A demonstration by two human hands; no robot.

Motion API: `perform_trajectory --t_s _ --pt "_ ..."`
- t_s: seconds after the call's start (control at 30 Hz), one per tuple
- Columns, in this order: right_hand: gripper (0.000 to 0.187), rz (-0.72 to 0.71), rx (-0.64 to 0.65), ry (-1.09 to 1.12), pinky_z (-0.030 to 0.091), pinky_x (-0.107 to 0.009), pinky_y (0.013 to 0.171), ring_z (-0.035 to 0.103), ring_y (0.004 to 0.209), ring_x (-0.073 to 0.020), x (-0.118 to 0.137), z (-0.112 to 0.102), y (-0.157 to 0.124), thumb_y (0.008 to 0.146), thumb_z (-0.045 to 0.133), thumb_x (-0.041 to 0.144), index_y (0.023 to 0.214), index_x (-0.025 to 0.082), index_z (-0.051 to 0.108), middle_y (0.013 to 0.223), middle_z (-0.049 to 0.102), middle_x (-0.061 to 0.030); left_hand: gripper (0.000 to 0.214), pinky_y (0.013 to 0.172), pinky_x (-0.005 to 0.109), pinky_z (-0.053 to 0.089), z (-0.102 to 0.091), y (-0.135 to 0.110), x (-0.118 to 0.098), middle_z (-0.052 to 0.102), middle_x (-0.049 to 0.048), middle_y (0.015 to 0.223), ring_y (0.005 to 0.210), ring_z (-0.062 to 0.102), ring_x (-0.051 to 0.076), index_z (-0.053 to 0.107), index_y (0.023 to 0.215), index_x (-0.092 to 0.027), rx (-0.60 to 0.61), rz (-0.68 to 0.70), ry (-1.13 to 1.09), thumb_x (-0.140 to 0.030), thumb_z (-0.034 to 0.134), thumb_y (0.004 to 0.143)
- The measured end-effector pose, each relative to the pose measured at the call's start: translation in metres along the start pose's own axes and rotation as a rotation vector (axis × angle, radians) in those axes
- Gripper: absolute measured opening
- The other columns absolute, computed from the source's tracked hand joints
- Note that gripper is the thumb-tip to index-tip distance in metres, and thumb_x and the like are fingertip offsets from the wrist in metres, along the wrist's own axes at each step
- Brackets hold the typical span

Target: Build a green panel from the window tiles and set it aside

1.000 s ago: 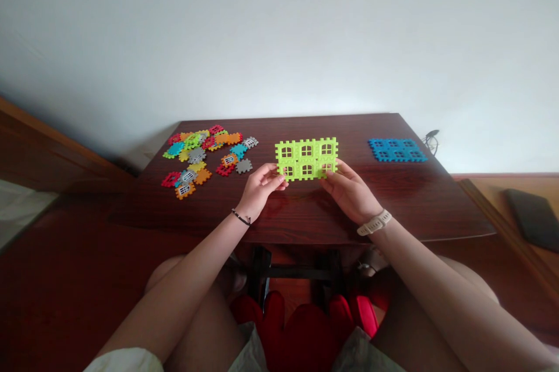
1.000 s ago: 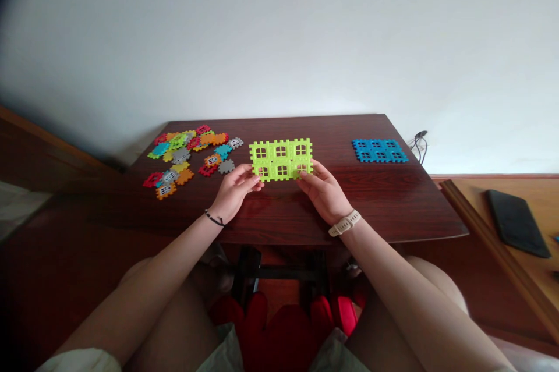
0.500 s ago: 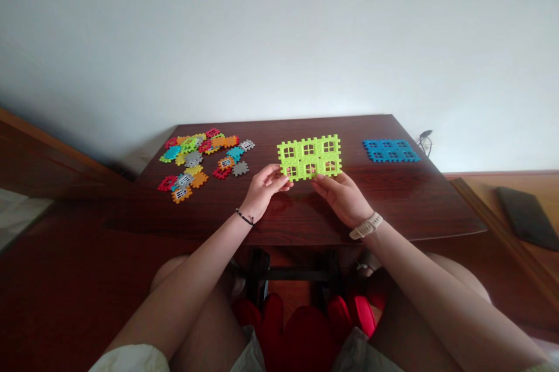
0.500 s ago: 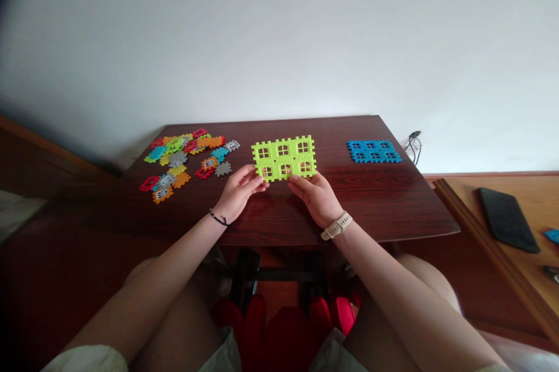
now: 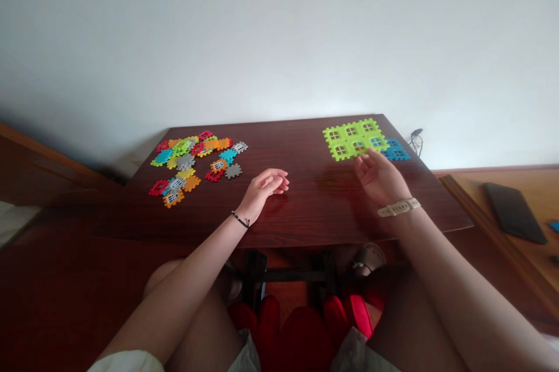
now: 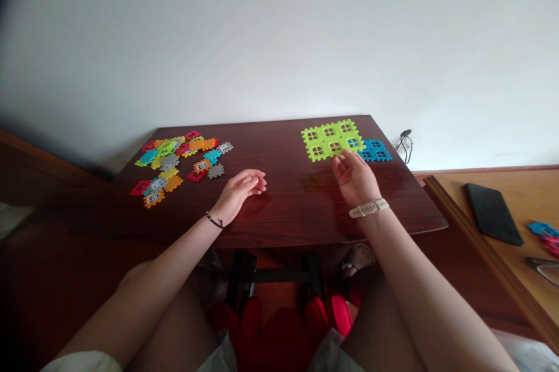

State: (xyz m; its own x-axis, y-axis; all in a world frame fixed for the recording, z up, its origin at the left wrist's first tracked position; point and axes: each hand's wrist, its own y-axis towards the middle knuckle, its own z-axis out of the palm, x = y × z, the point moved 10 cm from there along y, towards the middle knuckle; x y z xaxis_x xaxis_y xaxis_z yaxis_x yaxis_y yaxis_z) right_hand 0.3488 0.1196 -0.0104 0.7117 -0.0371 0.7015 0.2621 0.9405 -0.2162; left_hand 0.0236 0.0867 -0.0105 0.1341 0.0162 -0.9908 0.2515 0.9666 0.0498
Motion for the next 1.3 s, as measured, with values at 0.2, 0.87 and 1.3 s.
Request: perform_trajectory --t_s 0.2,0.87,1.3 --pt "0.023 -0.083 -0.195 -0.039 0.069 -0.016 0.067 0.073 0.069 -0.0094 0.044 -0.049 0.024 0.104 0.065 0.008 0.085 0.021 0.062 0.073 0.069 0.0021 0.034 0.087 0.032 0.055 0.0 -0.001 0.0 0.076 0.008 0.107 0.097 0.072 0.02 0.075 0.116 -0.02 -0.002 0.003 0.009 -0.048 0.077 0.096" --pt "0.02 -0.061 -0.341 -0.143 0.069 -0.017 0.072 0.071 0.074 -0.0102 0.058 -0.107 0.056 0.105 0.065 0.013 0.088 0.022 0.06 0.086 0.068 -0.0006 0.035 0.088 0.033 0.055 -0.002 -0.002 0.001 0.076 0.0083 0.106 0.097 0.072 0.02 0.075 0.116 -0.02 -0.014 -0.007 0.024 -0.049 0.076 0.096" --pt "0.009 0.044 -0.201 -0.376 0.071 -0.031 0.082 0.076 0.114 -0.022 0.068 -0.103 0.041 0.102 0.057 0.023 0.104 0.024 0.066 0.125 0.069 -0.0124 0.033 0.088 0.031 0.054 -0.001 -0.002 0.003 0.075 0.0074 0.106 0.096 0.071 0.019 0.074 0.116 -0.019 0.01 -0.009 0.008 -0.046 0.077 0.097"
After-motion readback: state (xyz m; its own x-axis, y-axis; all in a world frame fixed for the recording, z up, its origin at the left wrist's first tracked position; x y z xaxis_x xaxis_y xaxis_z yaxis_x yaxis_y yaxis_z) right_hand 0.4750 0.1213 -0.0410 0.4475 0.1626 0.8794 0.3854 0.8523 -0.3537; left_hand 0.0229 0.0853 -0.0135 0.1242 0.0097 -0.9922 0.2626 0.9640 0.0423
